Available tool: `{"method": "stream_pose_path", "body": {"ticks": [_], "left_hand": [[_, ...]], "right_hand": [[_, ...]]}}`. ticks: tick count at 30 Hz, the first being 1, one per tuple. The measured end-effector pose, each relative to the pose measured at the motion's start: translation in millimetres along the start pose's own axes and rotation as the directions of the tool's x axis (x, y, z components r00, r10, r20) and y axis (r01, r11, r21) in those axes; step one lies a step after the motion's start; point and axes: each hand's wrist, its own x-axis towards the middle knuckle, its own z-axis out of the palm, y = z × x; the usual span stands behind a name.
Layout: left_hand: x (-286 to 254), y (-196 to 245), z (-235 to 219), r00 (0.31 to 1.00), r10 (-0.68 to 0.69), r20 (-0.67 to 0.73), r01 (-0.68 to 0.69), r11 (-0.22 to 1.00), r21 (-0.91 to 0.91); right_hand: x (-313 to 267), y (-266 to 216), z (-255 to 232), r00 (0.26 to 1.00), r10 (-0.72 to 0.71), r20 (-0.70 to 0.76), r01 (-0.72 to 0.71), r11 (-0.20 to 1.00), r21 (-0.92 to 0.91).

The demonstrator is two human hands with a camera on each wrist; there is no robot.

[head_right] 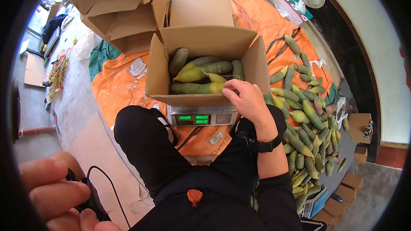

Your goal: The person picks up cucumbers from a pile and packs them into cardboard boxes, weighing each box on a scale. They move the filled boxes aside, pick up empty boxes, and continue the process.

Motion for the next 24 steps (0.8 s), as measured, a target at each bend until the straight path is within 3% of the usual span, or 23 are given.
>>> {"method": "stream_pose_path", "body": {"ticks": [3, 24], "left_hand": [[-4, -1, -3, 1.0, -0.01, 0.007, 0.01, 1.0, 0.003], [4, -10, 18, 0.999, -0.038, 0.007, 0.038, 0.999, -0.037]], "right_hand": [[3, -1, 0, 0.998, 0.052, 0.025, -0.052, 0.999, 0.003], [3, -2, -1, 0.999, 0.023, 0.021, -0.024, 0.999, 0.023]]}}
